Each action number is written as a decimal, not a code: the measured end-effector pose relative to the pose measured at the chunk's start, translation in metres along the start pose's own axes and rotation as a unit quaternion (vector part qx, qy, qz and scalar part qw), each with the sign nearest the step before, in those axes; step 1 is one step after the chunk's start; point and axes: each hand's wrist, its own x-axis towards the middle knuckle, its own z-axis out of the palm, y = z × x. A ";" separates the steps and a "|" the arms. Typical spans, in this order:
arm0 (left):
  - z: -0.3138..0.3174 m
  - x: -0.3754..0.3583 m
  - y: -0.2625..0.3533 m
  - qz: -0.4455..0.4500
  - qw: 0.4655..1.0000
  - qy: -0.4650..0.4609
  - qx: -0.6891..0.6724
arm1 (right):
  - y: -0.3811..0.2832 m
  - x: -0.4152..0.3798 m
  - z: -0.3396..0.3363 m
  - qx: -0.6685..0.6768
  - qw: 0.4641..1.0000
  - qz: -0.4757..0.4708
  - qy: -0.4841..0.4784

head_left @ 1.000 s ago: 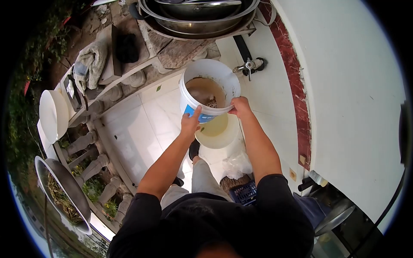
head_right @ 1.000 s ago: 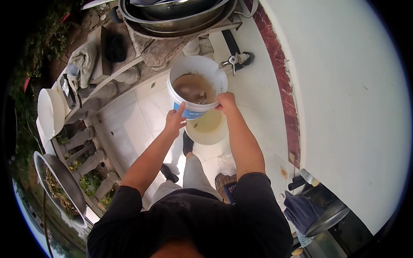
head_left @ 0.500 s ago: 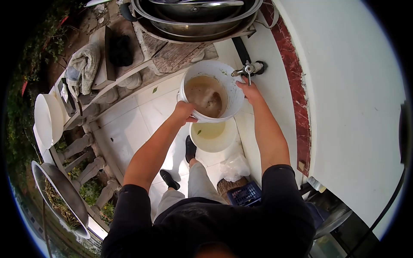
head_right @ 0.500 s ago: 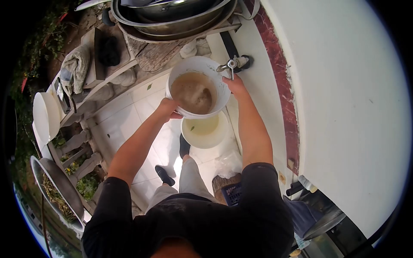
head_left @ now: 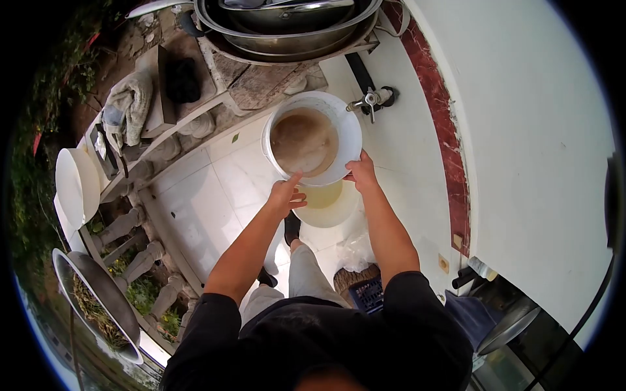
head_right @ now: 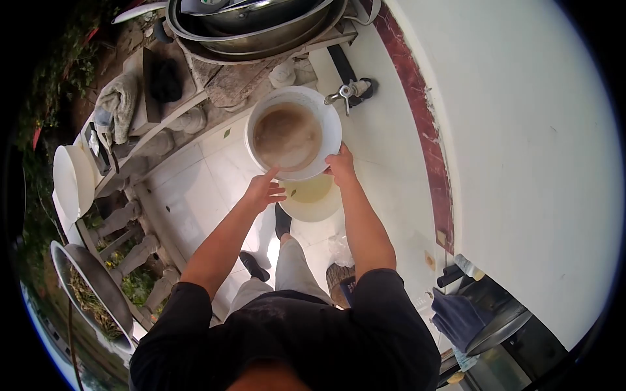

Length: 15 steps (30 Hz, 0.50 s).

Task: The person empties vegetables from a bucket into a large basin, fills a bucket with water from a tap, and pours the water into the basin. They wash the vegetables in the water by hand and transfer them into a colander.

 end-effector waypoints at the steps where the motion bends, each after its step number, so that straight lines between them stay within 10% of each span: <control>1: -0.012 0.001 0.010 0.024 0.999 0.037 0.027 | -0.007 0.012 -0.010 -0.026 0.999 -0.012 -0.017; 9: -0.029 0.031 0.062 0.096 0.986 -0.032 0.133 | -0.072 0.079 -0.020 -0.138 0.980 -0.120 -0.085; 15: 0.037 0.071 0.012 0.096 0.980 0.102 -0.139 | -0.074 0.100 -0.023 -0.151 0.971 -0.174 0.070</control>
